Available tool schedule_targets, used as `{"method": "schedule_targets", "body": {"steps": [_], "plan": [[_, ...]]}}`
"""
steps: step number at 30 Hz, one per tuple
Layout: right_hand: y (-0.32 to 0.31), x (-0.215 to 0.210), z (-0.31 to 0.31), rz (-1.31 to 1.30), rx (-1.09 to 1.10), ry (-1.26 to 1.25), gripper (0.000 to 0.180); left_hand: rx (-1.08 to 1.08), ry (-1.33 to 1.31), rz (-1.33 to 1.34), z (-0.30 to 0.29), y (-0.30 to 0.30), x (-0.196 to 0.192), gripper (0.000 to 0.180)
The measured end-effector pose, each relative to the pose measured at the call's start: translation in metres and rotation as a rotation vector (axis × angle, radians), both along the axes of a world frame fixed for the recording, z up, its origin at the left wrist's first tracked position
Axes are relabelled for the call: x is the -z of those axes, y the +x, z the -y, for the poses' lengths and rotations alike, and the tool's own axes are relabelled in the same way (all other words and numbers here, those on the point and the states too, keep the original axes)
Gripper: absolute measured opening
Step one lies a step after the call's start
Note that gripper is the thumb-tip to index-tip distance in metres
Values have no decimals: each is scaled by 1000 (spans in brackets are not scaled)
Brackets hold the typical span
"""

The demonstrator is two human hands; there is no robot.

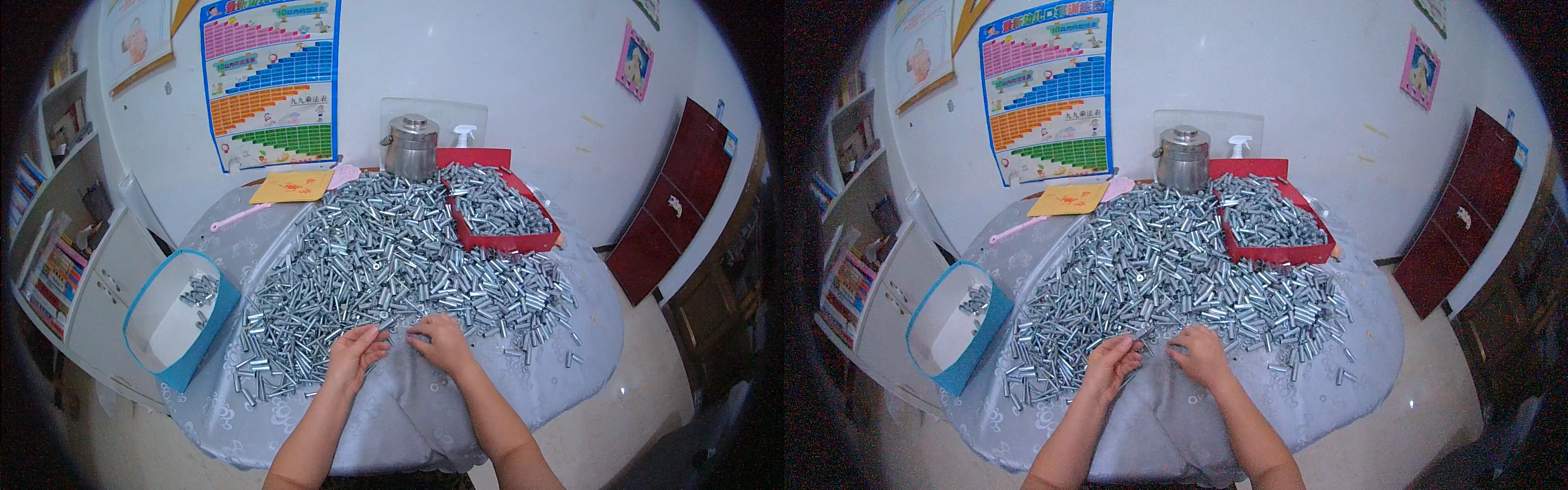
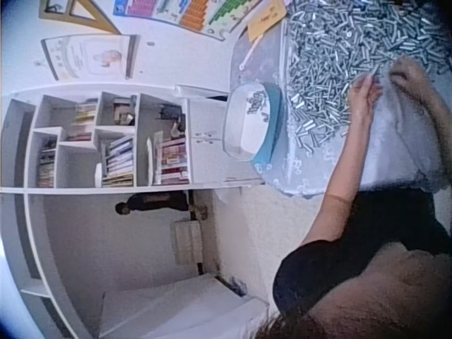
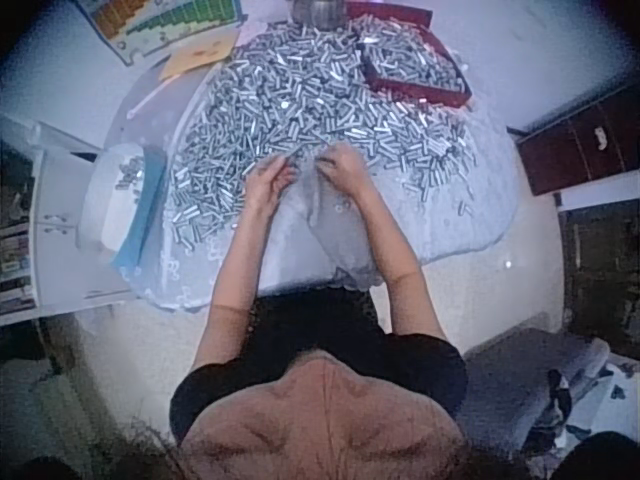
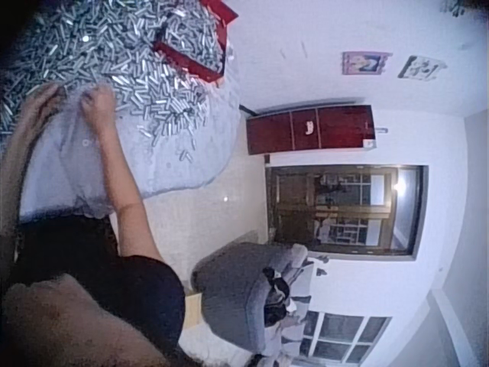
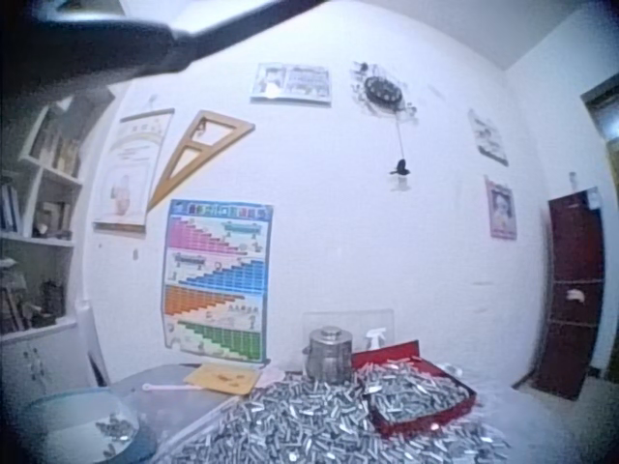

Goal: The person repeatedly picks up small metal sleeves and washers from a large pile on a table and inserts the washers into the sleeves. The person then places the assembled fasteners into a blue plastic bin. The task is performed by hand without tools.

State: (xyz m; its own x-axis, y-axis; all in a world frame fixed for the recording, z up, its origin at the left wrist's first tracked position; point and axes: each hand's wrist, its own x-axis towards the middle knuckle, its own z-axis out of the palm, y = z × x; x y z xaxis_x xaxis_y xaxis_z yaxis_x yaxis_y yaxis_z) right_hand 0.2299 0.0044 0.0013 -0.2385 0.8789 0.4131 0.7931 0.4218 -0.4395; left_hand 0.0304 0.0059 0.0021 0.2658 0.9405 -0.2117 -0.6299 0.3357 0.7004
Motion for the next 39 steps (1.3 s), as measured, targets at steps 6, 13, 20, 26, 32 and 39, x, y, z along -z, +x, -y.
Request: {"method": "schedule_targets", "body": {"steps": [6, 13, 20, 26, 32, 39], "plan": [[3, 2, 1, -6, -12, -71, 20, 22, -7, -30, 1, 1, -1, 19], [4, -6, 4, -772, 15, -401, 23, 25, -33, -110, 3, 5, 0, 19], [1, -11, 6, -748, -104, -323, 22, 56, -7, -166, 5, 8, 2, 17], [3, -11, 9, -571, -93, -311, 14, 56, 36, -206, 6, 9, 2, 15], [1, 0, 5, -778, 21, -453, 31, 21, 60, -202, 8, 14, 2, 14], [5, 1, 5, -852, -132, -518, 35, -37, 43, -179, 6, 14, 4, 14]]}}
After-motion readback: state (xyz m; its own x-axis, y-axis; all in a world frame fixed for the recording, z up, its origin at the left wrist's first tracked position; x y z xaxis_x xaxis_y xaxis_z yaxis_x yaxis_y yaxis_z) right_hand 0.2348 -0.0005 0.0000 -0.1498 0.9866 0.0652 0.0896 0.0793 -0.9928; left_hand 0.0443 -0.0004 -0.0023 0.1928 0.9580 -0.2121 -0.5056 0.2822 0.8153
